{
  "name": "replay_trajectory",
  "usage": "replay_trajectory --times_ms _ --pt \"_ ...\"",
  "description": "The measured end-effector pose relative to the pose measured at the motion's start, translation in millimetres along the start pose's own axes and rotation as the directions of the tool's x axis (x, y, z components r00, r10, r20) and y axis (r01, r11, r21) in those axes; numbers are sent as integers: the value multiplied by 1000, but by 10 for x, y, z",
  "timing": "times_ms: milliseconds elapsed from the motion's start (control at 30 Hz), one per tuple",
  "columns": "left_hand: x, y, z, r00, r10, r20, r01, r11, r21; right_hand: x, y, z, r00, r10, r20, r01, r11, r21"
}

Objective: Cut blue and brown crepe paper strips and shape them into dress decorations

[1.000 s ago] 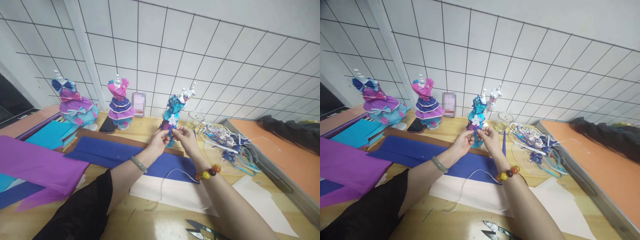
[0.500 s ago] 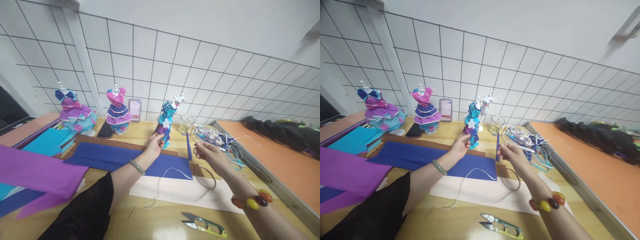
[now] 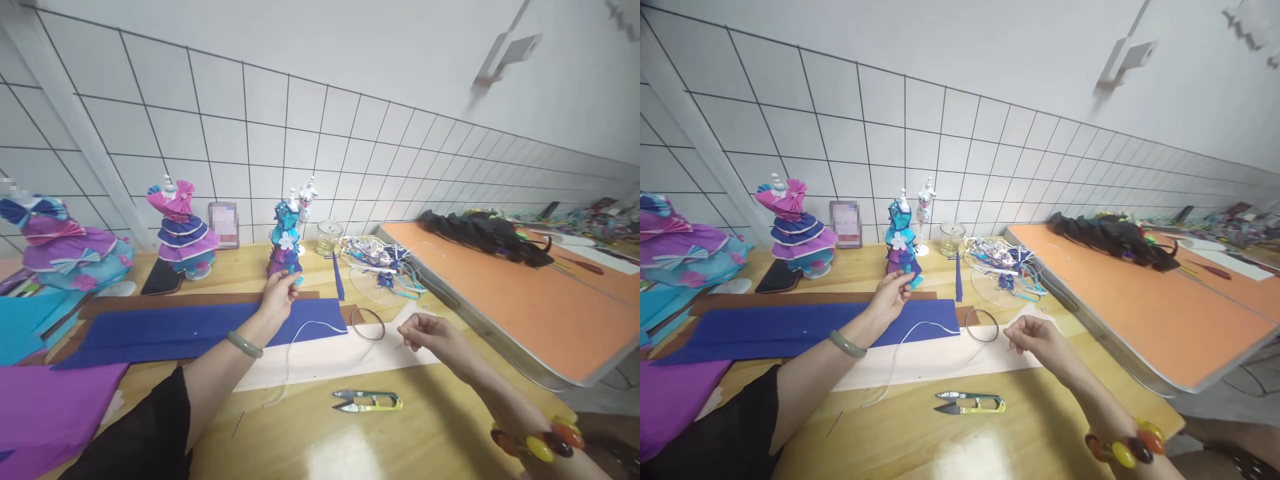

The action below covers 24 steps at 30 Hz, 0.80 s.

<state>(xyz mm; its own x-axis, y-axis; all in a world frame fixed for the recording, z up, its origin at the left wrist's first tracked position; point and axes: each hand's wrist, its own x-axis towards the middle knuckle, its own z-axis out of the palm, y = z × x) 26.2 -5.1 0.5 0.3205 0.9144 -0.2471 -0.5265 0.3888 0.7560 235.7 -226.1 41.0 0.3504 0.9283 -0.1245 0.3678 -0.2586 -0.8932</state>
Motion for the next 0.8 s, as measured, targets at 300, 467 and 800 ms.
replay_trajectory --times_ms 300,467,800 --pt "-362 -136 162 928 12 372 -202 855 477 -158 184 228 999 32 34 -28 992 -119" --pt "-321 -208 79 770 128 626 -600 479 640 54 359 4 996 -74 -50 51 932 -359" --pt "-415 -198 42 708 -250 661 -696 -86 713 743 728 -570 939 -237 -248 -45 632 -774"
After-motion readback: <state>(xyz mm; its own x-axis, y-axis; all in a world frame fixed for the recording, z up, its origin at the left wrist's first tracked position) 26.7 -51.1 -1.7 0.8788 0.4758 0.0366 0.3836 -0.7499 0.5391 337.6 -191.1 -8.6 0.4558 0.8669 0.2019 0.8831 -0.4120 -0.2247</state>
